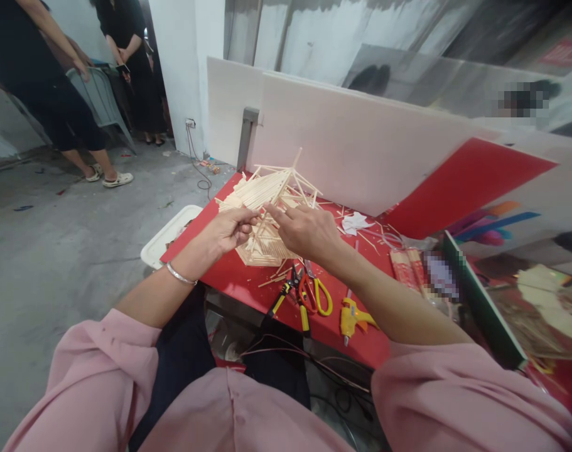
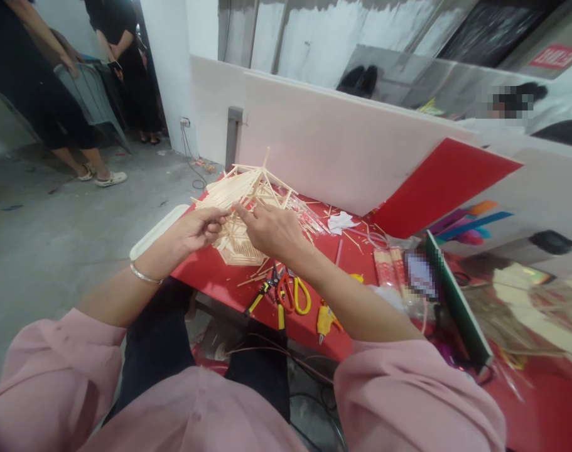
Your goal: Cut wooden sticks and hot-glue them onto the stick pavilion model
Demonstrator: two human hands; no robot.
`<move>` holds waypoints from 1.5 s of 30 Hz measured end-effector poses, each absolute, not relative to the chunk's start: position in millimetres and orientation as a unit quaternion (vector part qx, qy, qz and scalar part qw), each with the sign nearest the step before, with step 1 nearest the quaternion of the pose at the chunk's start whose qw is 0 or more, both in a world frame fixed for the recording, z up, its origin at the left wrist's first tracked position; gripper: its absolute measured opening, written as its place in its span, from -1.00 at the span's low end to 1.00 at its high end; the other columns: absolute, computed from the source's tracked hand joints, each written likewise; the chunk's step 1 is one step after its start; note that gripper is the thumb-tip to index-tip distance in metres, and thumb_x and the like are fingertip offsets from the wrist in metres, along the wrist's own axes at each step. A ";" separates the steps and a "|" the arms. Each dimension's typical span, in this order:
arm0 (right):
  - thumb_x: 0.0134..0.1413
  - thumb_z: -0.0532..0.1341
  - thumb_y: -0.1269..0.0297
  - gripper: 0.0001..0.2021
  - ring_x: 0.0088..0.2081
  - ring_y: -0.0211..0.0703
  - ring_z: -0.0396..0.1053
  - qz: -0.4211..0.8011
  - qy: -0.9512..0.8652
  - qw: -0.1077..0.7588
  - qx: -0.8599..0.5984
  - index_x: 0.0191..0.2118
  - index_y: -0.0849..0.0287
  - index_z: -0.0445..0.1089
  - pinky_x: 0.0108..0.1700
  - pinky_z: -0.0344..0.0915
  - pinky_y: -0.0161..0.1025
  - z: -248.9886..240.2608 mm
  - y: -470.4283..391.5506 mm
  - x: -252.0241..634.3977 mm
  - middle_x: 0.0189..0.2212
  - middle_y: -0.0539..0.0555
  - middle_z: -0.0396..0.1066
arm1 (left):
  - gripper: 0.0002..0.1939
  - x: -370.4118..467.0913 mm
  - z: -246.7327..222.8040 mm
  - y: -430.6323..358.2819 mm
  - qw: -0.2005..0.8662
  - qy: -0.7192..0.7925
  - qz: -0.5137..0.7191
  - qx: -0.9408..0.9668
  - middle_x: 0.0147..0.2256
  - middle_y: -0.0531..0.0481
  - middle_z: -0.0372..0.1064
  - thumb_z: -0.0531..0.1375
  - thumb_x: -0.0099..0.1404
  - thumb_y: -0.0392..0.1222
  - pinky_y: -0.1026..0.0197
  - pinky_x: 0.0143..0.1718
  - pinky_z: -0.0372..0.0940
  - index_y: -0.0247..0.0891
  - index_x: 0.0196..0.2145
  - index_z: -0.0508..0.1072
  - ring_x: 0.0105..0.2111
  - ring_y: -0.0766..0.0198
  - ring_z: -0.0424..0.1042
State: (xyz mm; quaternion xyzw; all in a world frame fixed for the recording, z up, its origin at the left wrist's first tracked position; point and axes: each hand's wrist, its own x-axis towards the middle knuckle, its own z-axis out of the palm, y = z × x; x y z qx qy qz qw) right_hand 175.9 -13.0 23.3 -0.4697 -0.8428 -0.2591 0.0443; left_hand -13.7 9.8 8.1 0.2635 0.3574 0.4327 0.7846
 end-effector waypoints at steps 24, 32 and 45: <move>0.33 0.08 0.20 -0.71 -0.30 -0.22 0.47 0.103 -0.636 0.479 -0.596 -0.13 0.17 0.53 -0.18 0.36 -0.30 -102.0 -196.6 214.9 -0.33 0.10 0.55 | -0.70 104.0 -87.1 -144.2 0.711 0.351 0.487 0.367 -0.41 0.02 0.46 0.48 -0.08 -0.04 0.44 -0.55 0.27 -0.27 -0.43 0.62 -0.52 0.46 0.36; 0.32 0.01 0.14 -0.53 -0.04 0.05 0.43 0.050 -0.585 0.158 -0.794 0.24 0.19 0.30 -0.06 0.30 -0.14 -116.4 -164.0 242.3 -0.06 0.26 0.48 | -0.73 99.8 -92.1 -139.6 0.632 0.362 0.516 0.451 -0.50 0.03 0.45 0.40 0.11 -0.03 0.41 -0.73 0.19 -0.29 -0.33 0.61 -0.64 0.44 0.35; 0.13 0.15 0.12 -0.38 -0.14 0.18 0.50 0.138 -0.546 0.121 -0.818 0.28 0.23 0.16 -0.19 0.29 -0.09 -105.3 -116.7 255.8 -0.18 0.26 0.54 | -0.67 75.4 -78.2 -132.0 0.638 0.388 0.519 0.416 -0.56 0.09 0.40 0.43 0.04 -0.07 0.43 -0.77 0.05 -0.27 -0.24 0.63 -0.69 0.51 0.20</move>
